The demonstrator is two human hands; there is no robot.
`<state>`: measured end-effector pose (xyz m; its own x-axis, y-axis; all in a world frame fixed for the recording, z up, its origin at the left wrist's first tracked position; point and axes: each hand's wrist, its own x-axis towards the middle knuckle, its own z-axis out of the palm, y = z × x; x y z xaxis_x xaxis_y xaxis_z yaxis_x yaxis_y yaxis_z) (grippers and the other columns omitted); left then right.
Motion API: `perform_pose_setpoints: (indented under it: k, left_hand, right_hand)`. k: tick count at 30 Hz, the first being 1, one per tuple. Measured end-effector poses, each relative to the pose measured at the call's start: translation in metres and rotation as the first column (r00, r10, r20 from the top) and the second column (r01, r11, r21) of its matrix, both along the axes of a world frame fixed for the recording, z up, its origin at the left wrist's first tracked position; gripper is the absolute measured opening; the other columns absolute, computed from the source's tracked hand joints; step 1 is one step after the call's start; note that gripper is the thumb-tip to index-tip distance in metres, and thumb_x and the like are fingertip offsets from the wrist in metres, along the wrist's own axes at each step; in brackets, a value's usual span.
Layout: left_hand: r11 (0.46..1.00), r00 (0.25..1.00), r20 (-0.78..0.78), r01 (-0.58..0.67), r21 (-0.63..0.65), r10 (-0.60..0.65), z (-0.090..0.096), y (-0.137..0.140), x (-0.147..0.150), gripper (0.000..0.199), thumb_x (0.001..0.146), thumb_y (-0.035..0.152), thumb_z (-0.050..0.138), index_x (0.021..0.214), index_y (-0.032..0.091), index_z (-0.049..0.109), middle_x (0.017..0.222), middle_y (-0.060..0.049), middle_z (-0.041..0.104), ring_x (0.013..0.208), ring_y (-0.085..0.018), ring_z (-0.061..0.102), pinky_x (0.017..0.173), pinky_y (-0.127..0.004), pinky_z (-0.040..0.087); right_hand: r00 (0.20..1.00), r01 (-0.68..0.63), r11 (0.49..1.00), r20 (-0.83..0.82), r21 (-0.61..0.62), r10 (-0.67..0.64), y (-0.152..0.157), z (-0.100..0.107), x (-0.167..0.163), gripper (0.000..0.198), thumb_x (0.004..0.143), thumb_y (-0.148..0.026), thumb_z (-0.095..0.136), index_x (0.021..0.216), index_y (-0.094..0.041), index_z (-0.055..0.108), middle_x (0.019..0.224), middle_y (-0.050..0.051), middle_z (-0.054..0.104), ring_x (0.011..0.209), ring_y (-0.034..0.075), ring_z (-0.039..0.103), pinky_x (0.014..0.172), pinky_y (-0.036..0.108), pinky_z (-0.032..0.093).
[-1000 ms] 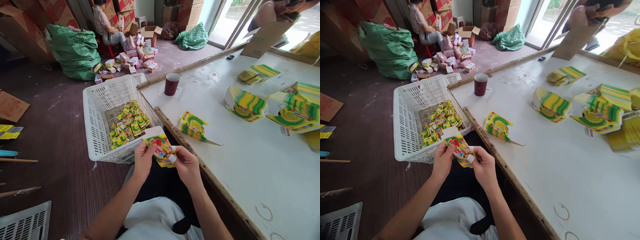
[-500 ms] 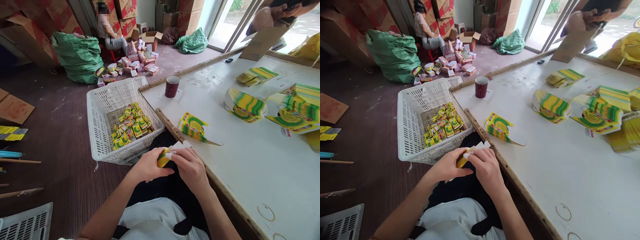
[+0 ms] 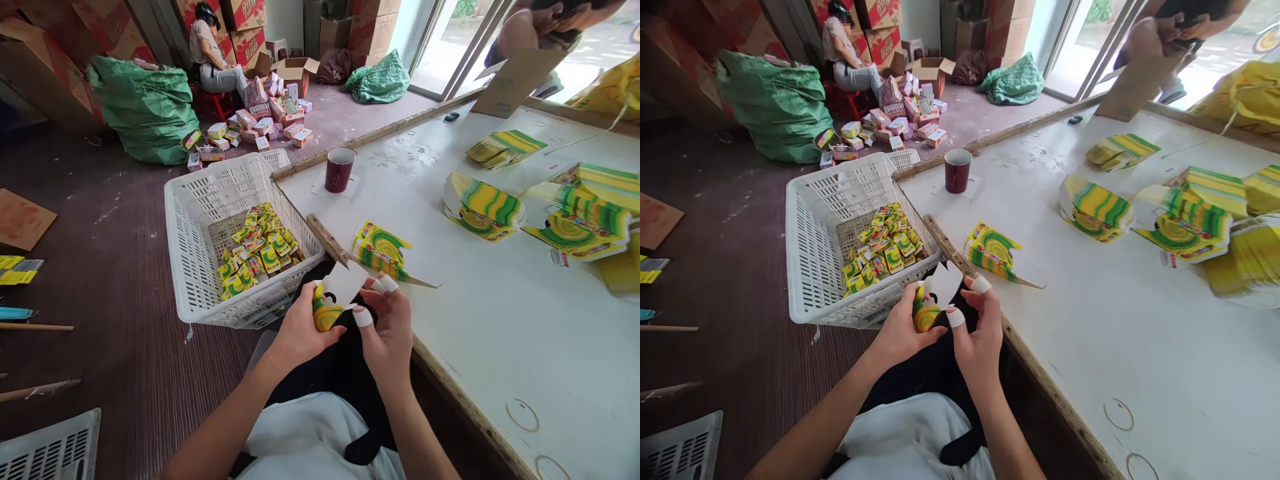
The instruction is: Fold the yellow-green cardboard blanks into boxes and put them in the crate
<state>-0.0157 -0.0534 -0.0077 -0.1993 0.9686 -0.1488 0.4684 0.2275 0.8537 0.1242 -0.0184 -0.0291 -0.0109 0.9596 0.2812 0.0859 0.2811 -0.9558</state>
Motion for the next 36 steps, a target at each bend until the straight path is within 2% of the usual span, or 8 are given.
perform_pose_setpoints:
  k: [4,9,11,16,20,26,32,36]
  left_hand:
    - [0.993,0.993,-0.105,0.065,0.094,-0.055,-0.006,-0.005,0.004,0.063,0.067,0.025,0.073,0.121,0.02,0.04,0.108,-0.008,0.063,0.103,-0.028,0.064,0.089,-0.045,0.053]
    - [0.97,0.994,-0.076,0.088,0.228,-0.073,-0.007,-0.007,0.008,0.066,0.072,0.032,0.072,0.127,0.021,0.038,0.113,-0.009,0.062,0.101,-0.026,0.065,0.089,-0.041,0.054]
    - [0.966,0.996,-0.053,0.085,0.244,-0.074,-0.007,-0.006,0.007,0.072,0.073,0.036,0.074,0.132,0.02,0.035,0.115,-0.01,0.061,0.102,-0.026,0.065,0.09,-0.041,0.054]
    - [0.962,0.996,-0.034,0.091,0.259,-0.085,-0.011,-0.002,0.002,0.082,0.071,0.046,0.079,0.135,0.021,0.032,0.127,-0.012,0.055,0.115,-0.029,0.06,0.097,-0.043,0.051]
    - [0.969,0.992,-0.123,0.061,0.24,-0.032,-0.016,-0.002,0.003,0.066,0.072,0.037,0.076,0.123,0.023,0.036,0.112,-0.008,0.059,0.1,-0.026,0.065,0.083,-0.039,0.053]
    - [0.956,0.952,-0.29,0.174,0.235,-0.101,-0.017,-0.006,0.006,0.05,0.073,0.025,0.068,0.112,0.024,0.036,0.103,-0.005,0.058,0.09,-0.024,0.065,0.073,-0.035,0.051]
    - [0.922,0.928,-0.339,0.259,0.288,-0.154,-0.014,-0.005,0.004,0.043,0.073,0.019,0.062,0.108,0.024,0.038,0.108,-0.006,0.056,0.095,-0.024,0.063,0.077,-0.036,0.052]
    - [0.94,0.923,-0.313,0.288,0.18,-0.223,-0.013,-0.003,0.003,0.047,0.068,0.013,0.06,0.108,0.025,0.038,0.107,-0.006,0.057,0.098,-0.026,0.063,0.081,-0.038,0.052]
  right_hand:
    - [0.959,-0.241,0.902,-0.233,-0.358,0.163,0.019,0.013,0.005,0.037,0.075,-0.042,0.075,0.105,-0.022,0.066,0.086,0.003,0.071,0.074,0.019,0.065,0.074,0.035,0.055]
    - [0.741,-0.633,0.467,-0.658,-0.618,0.133,0.016,0.009,-0.005,0.044,0.058,-0.056,0.083,0.084,-0.022,0.073,0.075,0.003,0.075,0.072,0.024,0.07,0.076,0.038,0.057]
    - [0.677,-0.705,0.404,-0.722,-0.582,0.141,0.009,0.001,-0.01,0.048,0.06,-0.063,0.08,0.086,-0.023,0.074,0.081,0.004,0.077,0.08,0.025,0.072,0.082,0.039,0.058]
    - [0.648,-0.705,0.589,-0.696,-0.395,0.31,0.003,-0.011,-0.01,0.07,0.07,-0.082,0.058,0.105,-0.023,0.072,0.109,0.012,0.076,0.099,0.031,0.071,0.088,0.045,0.058]
    - [0.732,-0.621,0.71,-0.569,-0.333,0.374,0.007,-0.008,-0.001,0.064,0.076,-0.072,0.063,0.117,-0.023,0.068,0.118,0.013,0.073,0.105,0.032,0.069,0.09,0.047,0.057]
    - [0.725,-0.668,0.614,-0.553,-0.42,0.411,0.011,0.0,0.0,0.047,0.08,-0.054,0.07,0.117,-0.024,0.071,0.115,0.01,0.074,0.107,0.03,0.068,0.098,0.049,0.052]
    - [0.663,-0.742,0.524,-0.57,-0.417,0.486,0.012,0.003,-0.004,0.064,0.08,-0.072,0.058,0.117,-0.021,0.071,0.106,0.012,0.076,0.108,0.031,0.067,0.099,0.052,0.051]
    - [0.754,-0.655,0.611,-0.44,-0.445,0.488,0.01,-0.004,-0.007,0.066,0.082,-0.071,0.055,0.124,-0.022,0.067,0.109,0.011,0.075,0.115,0.031,0.064,0.104,0.053,0.047]
